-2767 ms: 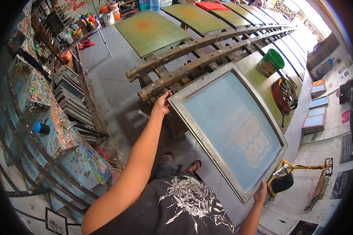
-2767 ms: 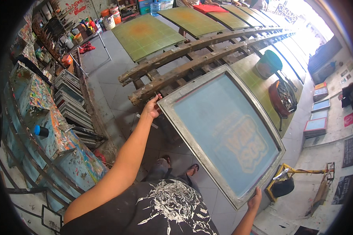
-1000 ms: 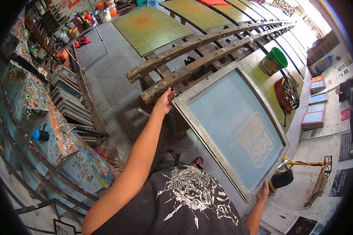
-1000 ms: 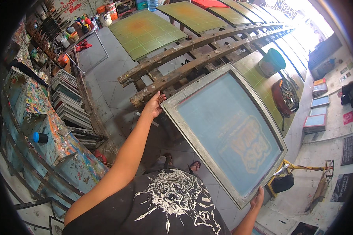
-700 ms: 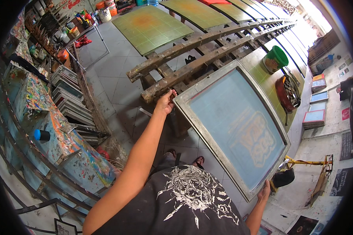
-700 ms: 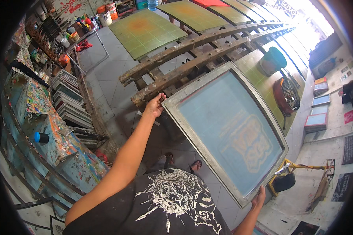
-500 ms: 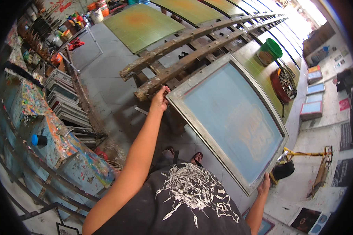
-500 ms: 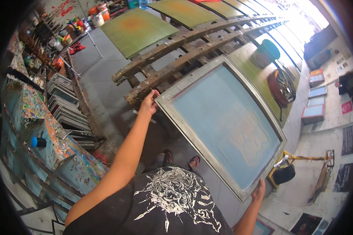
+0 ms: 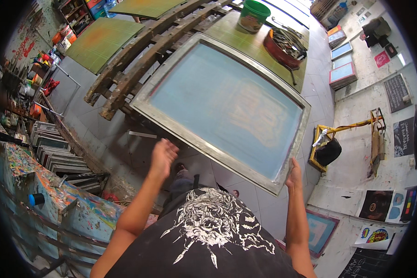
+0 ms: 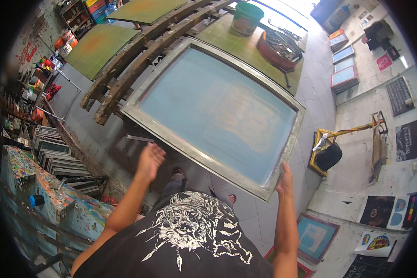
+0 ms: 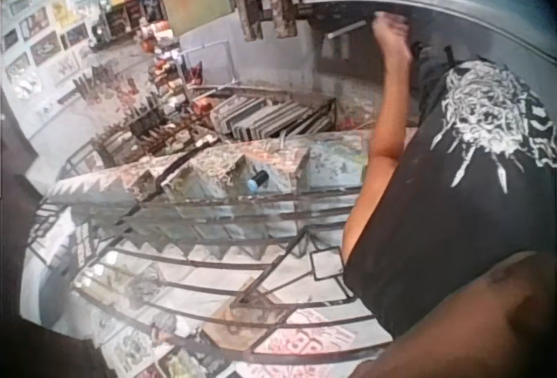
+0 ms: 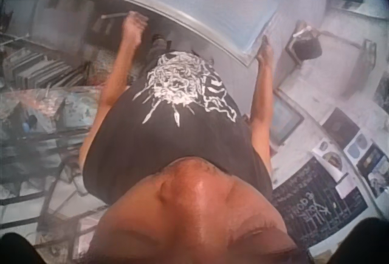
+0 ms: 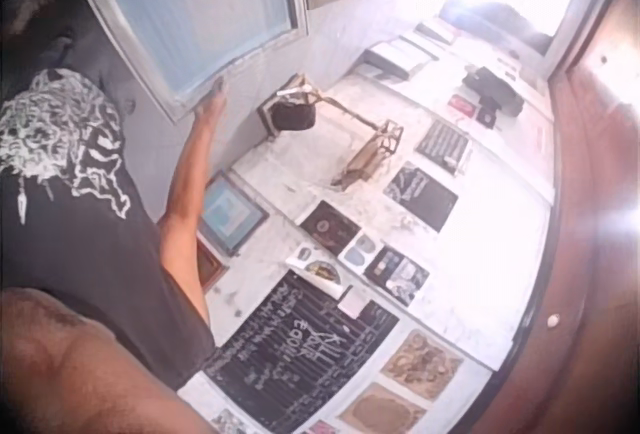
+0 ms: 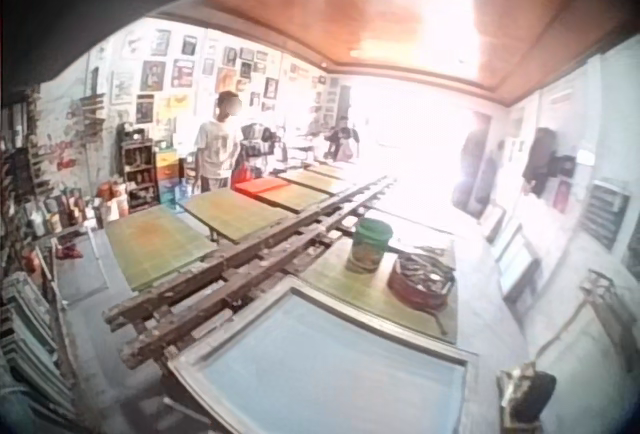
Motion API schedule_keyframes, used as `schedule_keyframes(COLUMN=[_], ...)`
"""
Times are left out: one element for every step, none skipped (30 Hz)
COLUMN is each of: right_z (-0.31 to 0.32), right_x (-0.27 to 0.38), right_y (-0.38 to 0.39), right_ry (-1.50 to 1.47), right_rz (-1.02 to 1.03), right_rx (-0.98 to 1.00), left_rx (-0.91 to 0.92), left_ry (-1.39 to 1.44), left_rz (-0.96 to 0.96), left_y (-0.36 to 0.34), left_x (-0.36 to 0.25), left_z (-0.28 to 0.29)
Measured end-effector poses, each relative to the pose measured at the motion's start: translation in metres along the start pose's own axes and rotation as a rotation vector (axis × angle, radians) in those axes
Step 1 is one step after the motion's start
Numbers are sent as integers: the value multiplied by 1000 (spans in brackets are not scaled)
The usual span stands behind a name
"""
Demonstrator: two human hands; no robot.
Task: The person holds a screen printing frame and uses a metal tool to tighten the screws along its edge.
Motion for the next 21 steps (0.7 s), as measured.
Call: schedule_keyframes(right_z=[-5, -10, -16, -22, -26, -20, -18, -14, -12, 5, 19, 39, 55, 69, 81, 88, 95, 100, 101, 98, 93], right_x=[-3, -5, -4, -4, 1, 4, 8, 8, 11, 8, 7, 11, 8, 15, 23, 31, 40, 49, 56, 63, 72], right_y=[-1, -1, -1, -1, -2, 2, 7, 2, 5, 7, 12, 15, 16, 19, 21, 19, 13, 4, -5, -11, -18], right_ry=[-62, -125, -144, -162, -144, -124, -63, -20, 23, 71, 124, 190, 137, 162, 187, 213, 215, 217, 220, 232, 244], right_rz=[-38, -73, -64, -50, -7, 25, 82, 146, 201, 171, 135, 100, 43, 6, -31, -69, -72, -76, -80, -77, -75], right_rx=[50, 98, 111, 120, 139, 151, 204, 260, 315, 246, 181, 112, 170, 189, 211, 234, 252, 272, 293, 317, 342], left_rx=[41, 98, 154, 223, 258, 284, 279, 274, 261, 242, 219, 199, 139, 82, 43, 1, -47, -97, -85, -106, -128], left_ry=[-59, -109, -165, -209, -205, -201, -129, -75, -20, 29, 84, 150, 138, 131, 121, 129, 133, 136, 152, 135, 118], left_rz=[53, 166, 227, 282, 282, 293, 284, 266, 250, 210, 171, 137, 87, 29, 15, -28, -67, -107, -183, -198, -213], left_y=[19, 40, 59, 74, 78, 86, 91, 86, 84, 78, 70, 70, 72, 78, 80, 79, 79, 79, 80, 79, 78], left_x=[39, 80, 119, 153, 181, 212, 232, 248, 261, 266, 266, 264, 261, 252, 253, 254, 255, 256, 252, 254, 254], left_z=[-25, -53, -75, -98, -118, -135, -144, -155, -164, -169, -170, -179, -182, -189, -192, -193, -190, -188, -192, -191, -189])
Point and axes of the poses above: each hand's wrist, its own y-axis away from the middle knuckle, its own z-axis out of the back of the hand, x = y × z, the point moved 10 cm from there along -y, towards the middle knuckle, and after that the axes turned 8 degrees about z, right-handed, at the moved point
